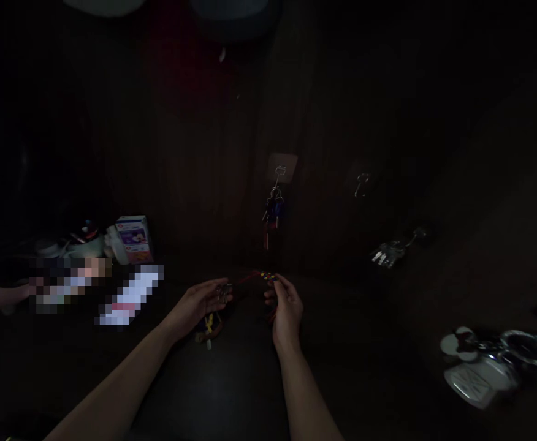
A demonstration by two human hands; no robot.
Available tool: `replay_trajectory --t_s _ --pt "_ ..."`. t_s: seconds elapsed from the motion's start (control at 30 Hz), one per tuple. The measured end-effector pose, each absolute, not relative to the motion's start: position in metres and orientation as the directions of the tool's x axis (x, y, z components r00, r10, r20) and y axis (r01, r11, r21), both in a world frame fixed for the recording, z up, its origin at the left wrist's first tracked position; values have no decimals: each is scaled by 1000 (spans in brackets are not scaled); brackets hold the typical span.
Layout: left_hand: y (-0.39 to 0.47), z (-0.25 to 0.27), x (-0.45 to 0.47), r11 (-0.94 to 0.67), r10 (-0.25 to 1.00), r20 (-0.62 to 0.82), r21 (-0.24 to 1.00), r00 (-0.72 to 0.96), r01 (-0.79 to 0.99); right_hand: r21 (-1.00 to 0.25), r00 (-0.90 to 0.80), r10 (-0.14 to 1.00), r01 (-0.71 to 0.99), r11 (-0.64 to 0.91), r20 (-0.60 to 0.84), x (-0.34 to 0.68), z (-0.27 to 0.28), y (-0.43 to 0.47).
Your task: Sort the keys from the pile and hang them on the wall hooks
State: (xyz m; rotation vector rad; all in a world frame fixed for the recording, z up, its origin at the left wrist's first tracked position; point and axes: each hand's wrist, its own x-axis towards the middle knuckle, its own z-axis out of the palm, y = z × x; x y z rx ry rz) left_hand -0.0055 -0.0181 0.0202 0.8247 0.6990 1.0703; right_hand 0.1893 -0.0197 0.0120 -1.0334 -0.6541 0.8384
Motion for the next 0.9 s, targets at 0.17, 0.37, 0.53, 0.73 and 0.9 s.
replay_trajectory --t_s 0.17,0.37,0.53,0.73,0.9 --pt "-18 19 -2 153 961 -76 947 265 -283 -941 485 859 -184 283 163 198 36 -28" --pt "-17 21 3 38 979 -26 998 201 -53 -946 339 889 1 325 306 217 80 -34" --pt "-14 19 5 28 979 -35 999 199 41 -915 349 847 103 391 401 244 115 -28" --pt "-15 20 8 -31 977 -6 984 214 173 -847 469 720 132 515 511 285 157 -10" --pt "-18 24 12 -45 975 -12 966 220 253 -812 548 655 78 578 520 310 192 10"
